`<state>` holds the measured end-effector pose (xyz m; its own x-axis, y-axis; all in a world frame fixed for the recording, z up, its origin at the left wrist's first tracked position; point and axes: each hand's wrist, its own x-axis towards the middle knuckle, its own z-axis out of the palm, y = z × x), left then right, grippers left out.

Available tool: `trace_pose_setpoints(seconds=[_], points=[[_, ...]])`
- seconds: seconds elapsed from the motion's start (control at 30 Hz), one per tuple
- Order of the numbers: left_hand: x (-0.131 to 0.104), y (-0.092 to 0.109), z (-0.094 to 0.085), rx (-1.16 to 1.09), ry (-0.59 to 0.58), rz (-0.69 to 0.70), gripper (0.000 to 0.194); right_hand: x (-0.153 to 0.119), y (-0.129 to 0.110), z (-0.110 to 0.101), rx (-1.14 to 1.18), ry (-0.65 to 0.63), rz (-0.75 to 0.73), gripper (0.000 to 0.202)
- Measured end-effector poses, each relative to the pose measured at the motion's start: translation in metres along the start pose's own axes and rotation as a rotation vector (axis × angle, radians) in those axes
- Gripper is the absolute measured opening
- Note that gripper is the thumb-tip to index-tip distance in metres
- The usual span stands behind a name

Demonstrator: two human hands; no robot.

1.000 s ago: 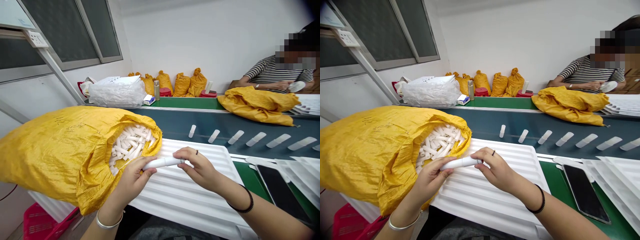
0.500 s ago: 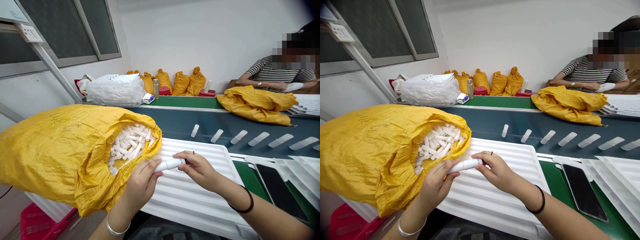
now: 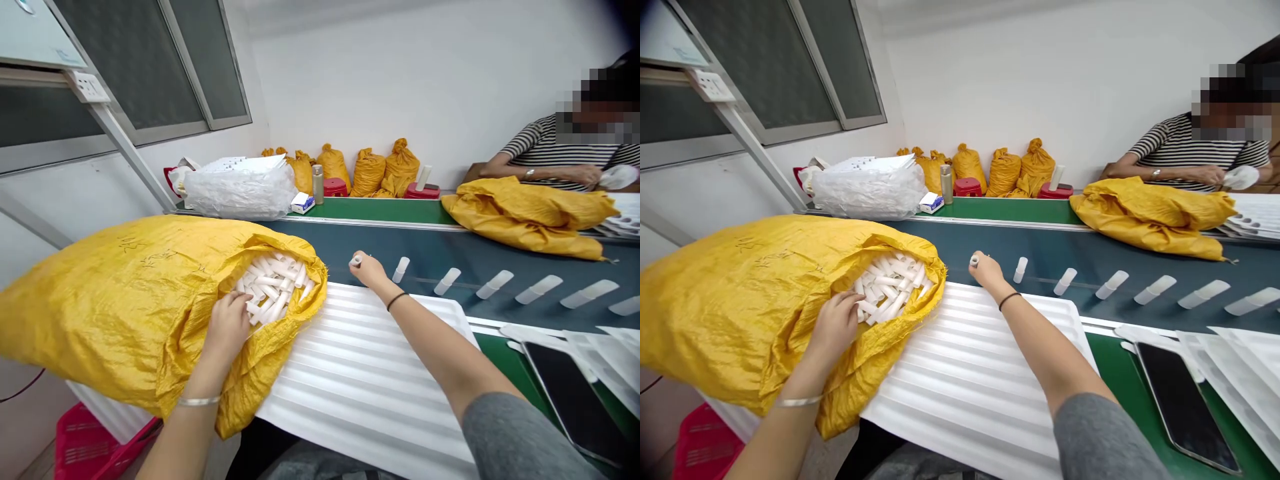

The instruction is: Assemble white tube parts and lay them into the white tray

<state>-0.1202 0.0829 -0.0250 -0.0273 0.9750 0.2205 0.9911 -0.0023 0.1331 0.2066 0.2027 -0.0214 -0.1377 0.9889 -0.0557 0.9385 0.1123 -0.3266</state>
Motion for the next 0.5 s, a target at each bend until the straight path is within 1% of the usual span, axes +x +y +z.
trace_pose_setpoints(seconds=[0.07,0.13,0.2,0.23,0.3,0.37,0.4,0.43,0.47,0.5], points=[[0.013,-0.015,0.007,0.049,-0.054,-0.046,0.038,0.015,0.010,-0.002,-0.014,-0.059,0.076,0.029],[0.020,-0.021,0.016,0.091,-0.110,-0.063,0.037,0.020,0.014,-0.005,-0.028,-0.106,0.117,0.029],[0.023,-0.023,0.023,0.125,-0.155,-0.051,0.035,0.012,0.017,-0.012,-0.047,-0.121,0.140,0.032],[0.024,-0.022,0.025,0.139,-0.168,-0.040,0.035,0.002,0.018,-0.017,-0.059,-0.116,0.144,0.034],[0.025,-0.021,0.027,0.159,-0.180,-0.011,0.035,-0.032,0.026,-0.028,-0.077,-0.100,0.127,0.034],[0.026,-0.020,0.027,0.170,-0.179,0.020,0.033,-0.084,0.043,-0.036,-0.083,-0.127,0.060,0.024],[0.027,-0.020,0.027,0.171,-0.178,0.034,0.033,-0.116,0.053,-0.037,-0.084,-0.180,0.017,0.019],[0.028,-0.020,0.028,0.171,-0.182,0.048,0.032,-0.149,0.065,-0.037,-0.088,-0.271,-0.068,0.014],[0.029,-0.021,0.028,0.168,-0.195,0.063,0.032,-0.182,0.077,-0.034,-0.076,-0.353,-0.098,0.005],[0.031,-0.023,0.030,0.164,-0.218,0.077,0.031,-0.213,0.088,-0.029,-0.073,-0.424,-0.061,0.012]])
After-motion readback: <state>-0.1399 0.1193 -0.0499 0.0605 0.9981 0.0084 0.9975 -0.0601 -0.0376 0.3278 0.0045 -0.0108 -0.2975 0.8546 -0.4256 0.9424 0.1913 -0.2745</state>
